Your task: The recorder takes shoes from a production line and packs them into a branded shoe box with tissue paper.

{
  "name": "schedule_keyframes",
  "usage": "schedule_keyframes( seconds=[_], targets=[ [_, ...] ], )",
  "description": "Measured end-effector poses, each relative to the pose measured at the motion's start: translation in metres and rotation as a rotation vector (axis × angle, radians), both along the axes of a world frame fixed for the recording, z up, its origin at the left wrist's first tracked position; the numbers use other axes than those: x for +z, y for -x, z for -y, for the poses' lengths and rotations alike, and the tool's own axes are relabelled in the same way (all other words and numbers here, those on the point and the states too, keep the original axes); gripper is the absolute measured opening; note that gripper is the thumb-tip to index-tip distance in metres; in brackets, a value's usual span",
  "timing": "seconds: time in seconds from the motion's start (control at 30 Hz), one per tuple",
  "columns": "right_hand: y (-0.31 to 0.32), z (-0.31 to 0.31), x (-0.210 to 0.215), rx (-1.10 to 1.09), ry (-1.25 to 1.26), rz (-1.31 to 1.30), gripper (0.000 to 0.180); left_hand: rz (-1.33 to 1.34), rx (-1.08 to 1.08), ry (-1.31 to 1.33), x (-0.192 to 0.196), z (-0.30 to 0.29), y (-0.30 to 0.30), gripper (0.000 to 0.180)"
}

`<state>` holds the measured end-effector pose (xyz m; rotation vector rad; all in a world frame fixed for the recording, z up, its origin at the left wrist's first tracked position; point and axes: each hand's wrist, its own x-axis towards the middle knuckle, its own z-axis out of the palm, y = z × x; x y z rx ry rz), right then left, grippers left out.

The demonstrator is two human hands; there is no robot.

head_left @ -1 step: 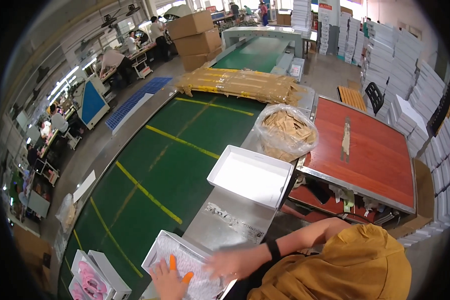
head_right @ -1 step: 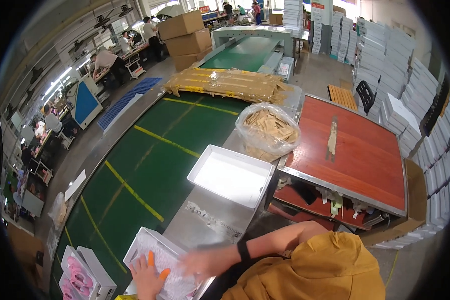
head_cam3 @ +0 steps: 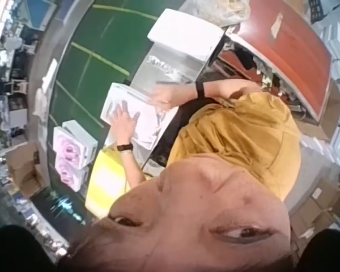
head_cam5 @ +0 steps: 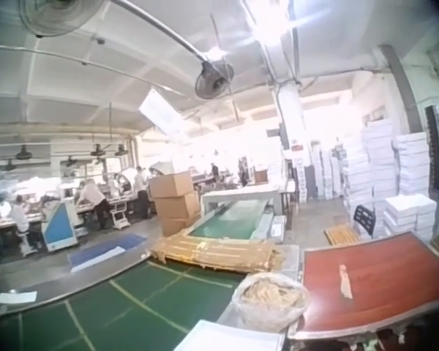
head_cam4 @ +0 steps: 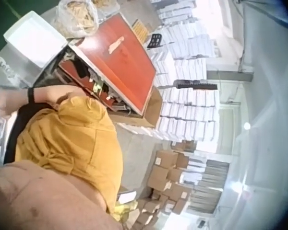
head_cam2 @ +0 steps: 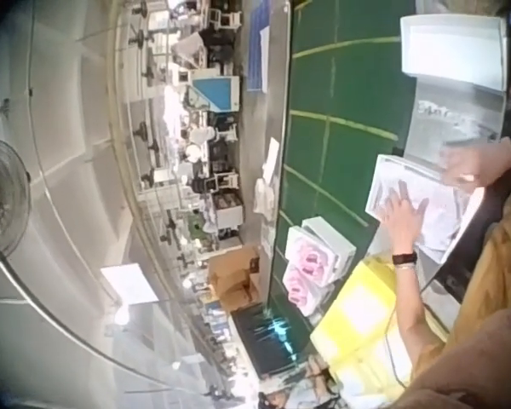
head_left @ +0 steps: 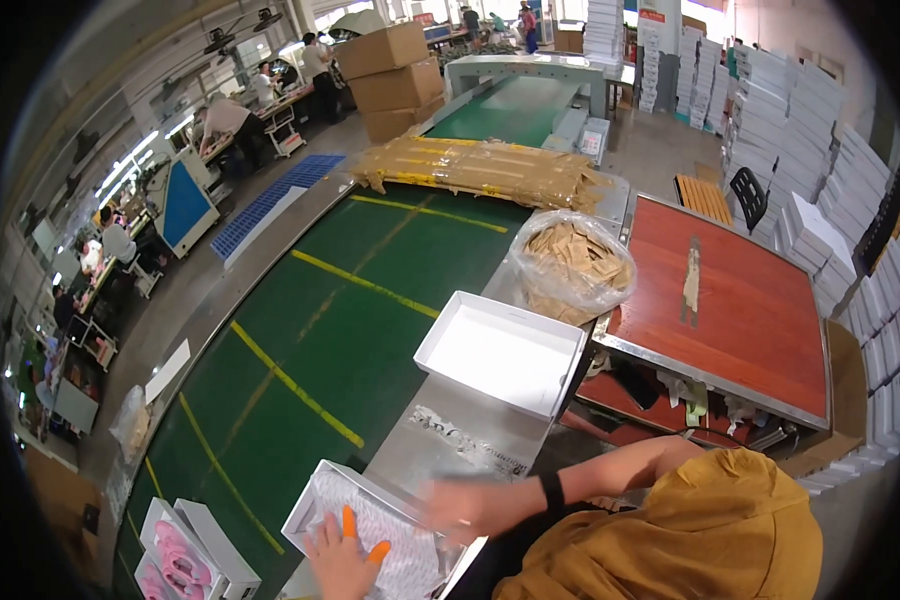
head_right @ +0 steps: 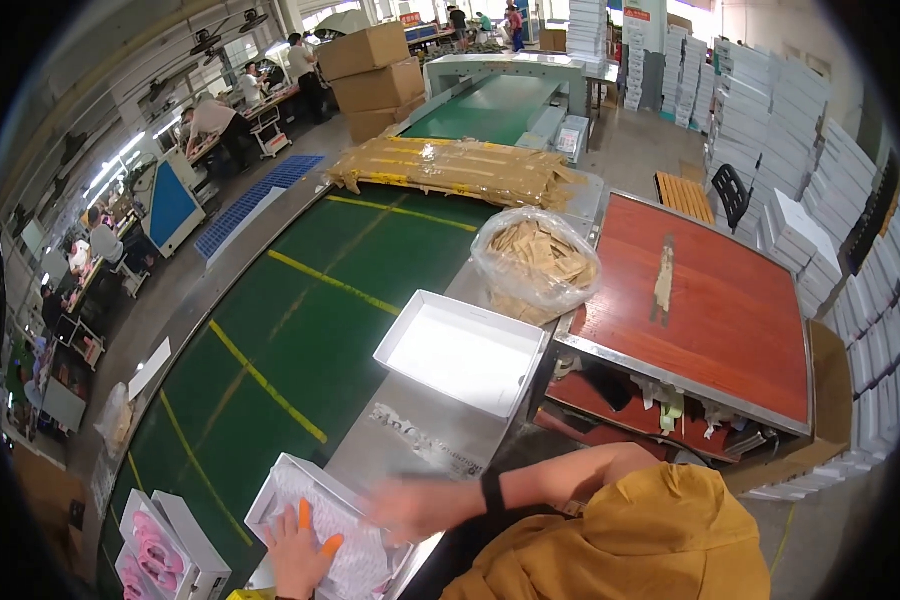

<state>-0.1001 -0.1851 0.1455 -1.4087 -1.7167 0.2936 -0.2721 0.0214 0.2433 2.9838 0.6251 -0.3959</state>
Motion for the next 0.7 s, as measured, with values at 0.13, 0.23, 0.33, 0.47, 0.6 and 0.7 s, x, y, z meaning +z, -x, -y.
schedule_keyframes(
  seconds=[0.13,0.23,0.33,0.47,0.6,0.7],
  targets=[
    [-0.065,0.052,0.030,-0.767,0.313,0.467,0.068,0.041,0.005,0.100,-0.029,-0.012,0.006,0.095],
    [-0.101,0.100,-0.004,-0.897,0.706,0.439,0.059,0.042,0.028,0.234,-0.017,-0.011,0.001,0.095],
    [-0.125,0.111,0.012,-0.768,1.033,0.292,0.045,0.297,0.097,0.464,-0.004,-0.023,0.010,0.093],
    [-0.102,0.089,0.110,-0.587,0.540,-0.157,0.037,0.633,0.140,0.477,0.012,-0.010,0.014,0.071],
    [-0.074,0.068,0.111,0.130,0.224,-1.481,0.040,1.114,0.313,1.364,0.000,0.004,0.006,0.084],
    [-0.039,0.044,0.039,0.514,0.331,-1.711,0.043,1.146,0.416,1.517,0.030,0.039,0.011,0.076]
  ],
)
